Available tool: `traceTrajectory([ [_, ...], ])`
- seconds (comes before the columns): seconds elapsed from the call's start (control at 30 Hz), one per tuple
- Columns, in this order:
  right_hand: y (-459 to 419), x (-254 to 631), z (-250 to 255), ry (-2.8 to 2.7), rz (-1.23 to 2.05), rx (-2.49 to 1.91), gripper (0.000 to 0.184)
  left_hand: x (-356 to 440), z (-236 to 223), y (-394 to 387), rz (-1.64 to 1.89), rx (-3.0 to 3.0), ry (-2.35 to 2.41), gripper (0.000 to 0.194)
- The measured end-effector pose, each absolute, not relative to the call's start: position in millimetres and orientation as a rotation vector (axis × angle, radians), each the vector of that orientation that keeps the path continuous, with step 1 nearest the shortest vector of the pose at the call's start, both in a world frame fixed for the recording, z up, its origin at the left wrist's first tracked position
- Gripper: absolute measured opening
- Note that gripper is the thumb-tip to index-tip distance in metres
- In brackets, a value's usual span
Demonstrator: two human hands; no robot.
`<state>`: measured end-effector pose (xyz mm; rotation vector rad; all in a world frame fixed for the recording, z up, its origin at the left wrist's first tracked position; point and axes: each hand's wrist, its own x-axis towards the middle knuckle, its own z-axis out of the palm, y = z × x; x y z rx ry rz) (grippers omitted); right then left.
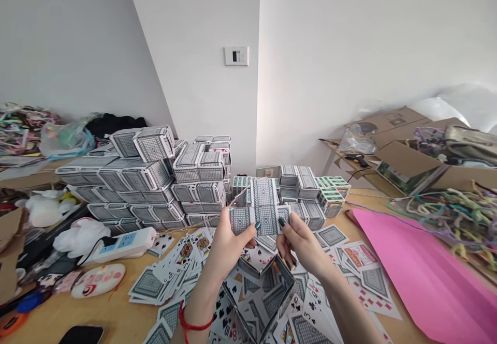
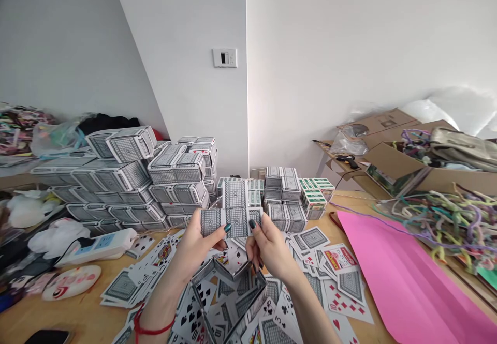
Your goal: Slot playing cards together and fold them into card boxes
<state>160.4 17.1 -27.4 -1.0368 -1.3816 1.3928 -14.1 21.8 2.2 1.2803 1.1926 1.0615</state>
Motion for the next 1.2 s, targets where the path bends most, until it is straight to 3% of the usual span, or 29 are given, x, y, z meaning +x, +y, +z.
traceTrajectory([
  [0.27, 14, 157, -24, -1.392, 1.412, -1.043, 0.028, -14, 3, 21, 1.059, 1.275, 1.211, 0.036],
  [0.5, 16, 157, -23, -1.302, 1.474, -0.997, 0.026, -14, 5, 20, 1.028, 1.213, 1.117, 0.051],
  [0.67, 21, 163, -30, -1.188, 1.524, -0.927, 0.026, -14, 7, 18, 1.028, 1.07, 1.027, 0.072],
  [0.93, 16, 161, -24, -1.061, 1.622, -0.862, 0.024, -14, 13, 16, 1.054, 1.035, 0.903, 0.042],
  [1.2, 16, 160, -23, -1.136, 1.574, -0.866, 0.025, -14, 13, 16, 1.054, 0.994, 0.938, 0.045],
])
